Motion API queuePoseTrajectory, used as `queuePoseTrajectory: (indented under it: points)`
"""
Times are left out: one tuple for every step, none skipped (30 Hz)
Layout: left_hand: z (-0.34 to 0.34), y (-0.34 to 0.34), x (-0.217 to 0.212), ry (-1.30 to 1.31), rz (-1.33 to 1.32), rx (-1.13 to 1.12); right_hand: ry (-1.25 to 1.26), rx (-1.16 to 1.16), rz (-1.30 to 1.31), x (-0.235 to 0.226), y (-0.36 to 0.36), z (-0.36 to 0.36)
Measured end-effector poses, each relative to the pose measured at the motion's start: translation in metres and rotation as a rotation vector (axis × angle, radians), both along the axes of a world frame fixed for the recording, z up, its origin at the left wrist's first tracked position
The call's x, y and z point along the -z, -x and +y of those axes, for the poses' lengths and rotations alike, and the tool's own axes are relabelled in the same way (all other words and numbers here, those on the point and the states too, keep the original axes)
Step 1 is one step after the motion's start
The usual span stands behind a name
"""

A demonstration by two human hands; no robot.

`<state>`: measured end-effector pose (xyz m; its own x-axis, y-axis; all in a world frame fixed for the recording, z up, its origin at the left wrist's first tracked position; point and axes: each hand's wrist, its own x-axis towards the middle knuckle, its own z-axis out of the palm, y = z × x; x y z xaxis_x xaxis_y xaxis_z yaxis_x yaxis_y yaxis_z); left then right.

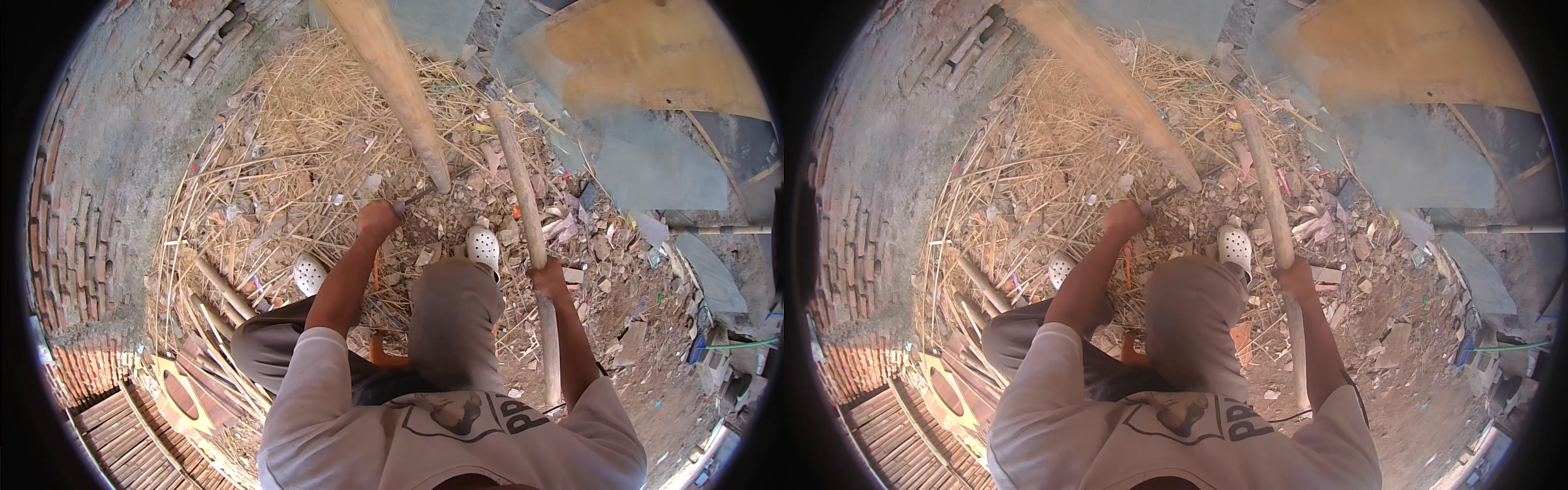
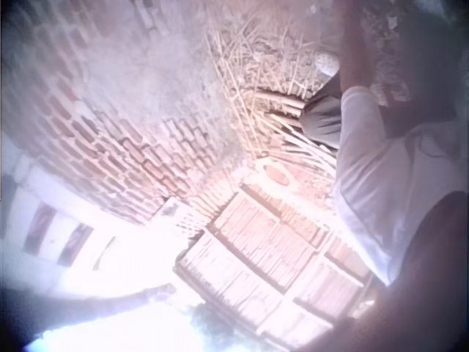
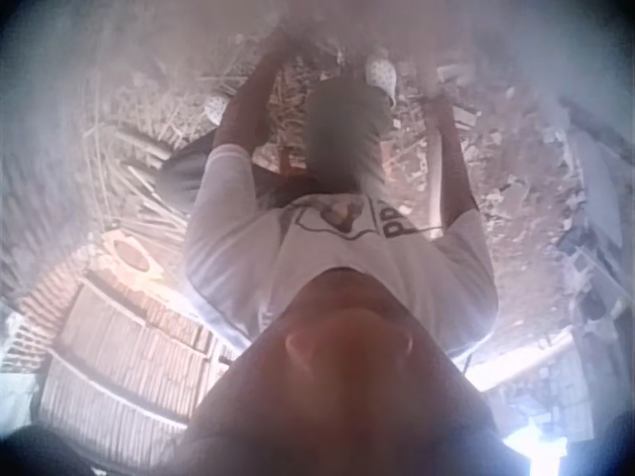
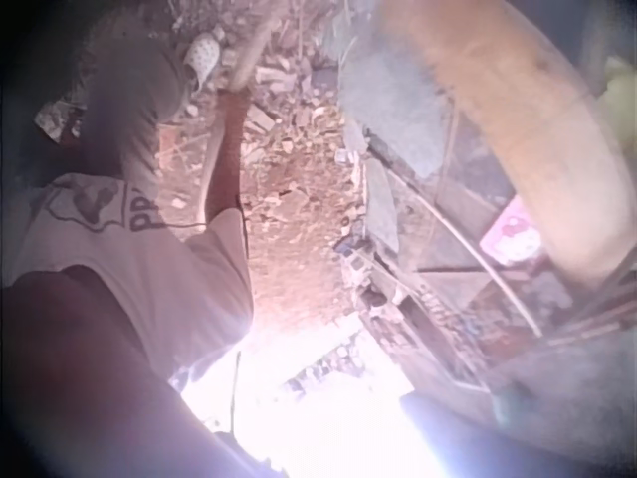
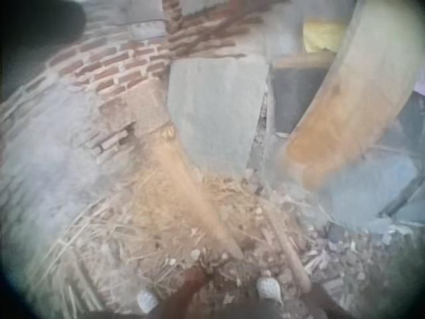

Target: The person sits on the ground and uses a machete and a wooden mallet to split bamboo poles into thin strips. They repeatedly position the bamboo, strike the machete with the mallet, and separate the resulting strips.

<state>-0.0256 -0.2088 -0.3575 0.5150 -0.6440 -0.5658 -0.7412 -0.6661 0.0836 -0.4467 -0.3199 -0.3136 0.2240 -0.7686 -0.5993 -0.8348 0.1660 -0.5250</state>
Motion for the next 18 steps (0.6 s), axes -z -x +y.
queuePoseTrajectory:
  points:
    - [0.002,-0.001,-0.001,0.012,-0.014,0.025,0.056,0.032,-0.055,-0.021,-0.002,0.001]
    - [0.003,-0.002,-0.003,0.026,-0.029,0.045,0.119,0.055,-0.113,-0.035,-0.005,0.001]
    - [0.003,-0.003,-0.012,0.029,-0.037,0.039,0.175,0.085,-0.170,-0.043,-0.005,0.005]
    - [0.002,-0.006,-0.023,0.032,-0.046,0.032,0.231,0.113,-0.228,-0.047,-0.005,0.007]
    - [0.004,-0.010,-0.036,0.031,-0.059,0.025,0.236,0.144,-0.254,-0.049,-0.005,0.010]
    - [0.006,-0.014,-0.045,0.038,-0.068,0.002,0.232,0.146,-0.254,-0.051,-0.009,0.014]
    - [0.007,-0.018,-0.053,0.045,-0.077,-0.020,0.228,0.147,-0.253,-0.054,-0.013,0.019]
    - [0.008,-0.023,-0.057,0.053,-0.087,-0.043,0.226,0.148,-0.253,-0.057,-0.016,0.023]
    - [0.009,-0.029,-0.058,0.064,-0.091,-0.004,0.239,0.148,-0.295,-0.051,-0.017,0.027]
    - [0.009,-0.036,-0.059,0.076,-0.095,0.036,0.251,0.149,-0.337,-0.040,-0.016,0.031]
    - [0.010,-0.044,-0.059,0.083,-0.102,0.070,0.259,0.144,-0.382,-0.036,-0.021,0.037]
    - [0.008,-0.051,-0.058,0.084,-0.099,0.074,0.216,0.147,-0.365,-0.034,-0.024,0.041]
    - [0.006,-0.058,-0.056,0.086,-0.097,0.078,0.173,0.149,-0.349,-0.033,-0.028,0.045]
    - [0.001,-0.061,-0.058,0.091,-0.093,0.085,0.134,0.153,-0.330,-0.032,-0.030,0.047]
    - [-0.003,-0.062,-0.060,0.094,-0.093,0.068,0.112,0.160,-0.313,-0.023,-0.030,0.049]
    - [-0.008,-0.063,-0.061,0.097,-0.093,0.051,0.056,0.163,-0.279,-0.021,-0.029,0.049]
    - [-0.012,-0.063,-0.063,0.099,-0.088,0.035,-0.002,0.167,-0.240,-0.040,-0.040,0.054]
    - [-0.014,-0.064,-0.062,0.084,-0.092,0.039,-0.059,0.171,-0.201,-0.050,-0.045,0.056]
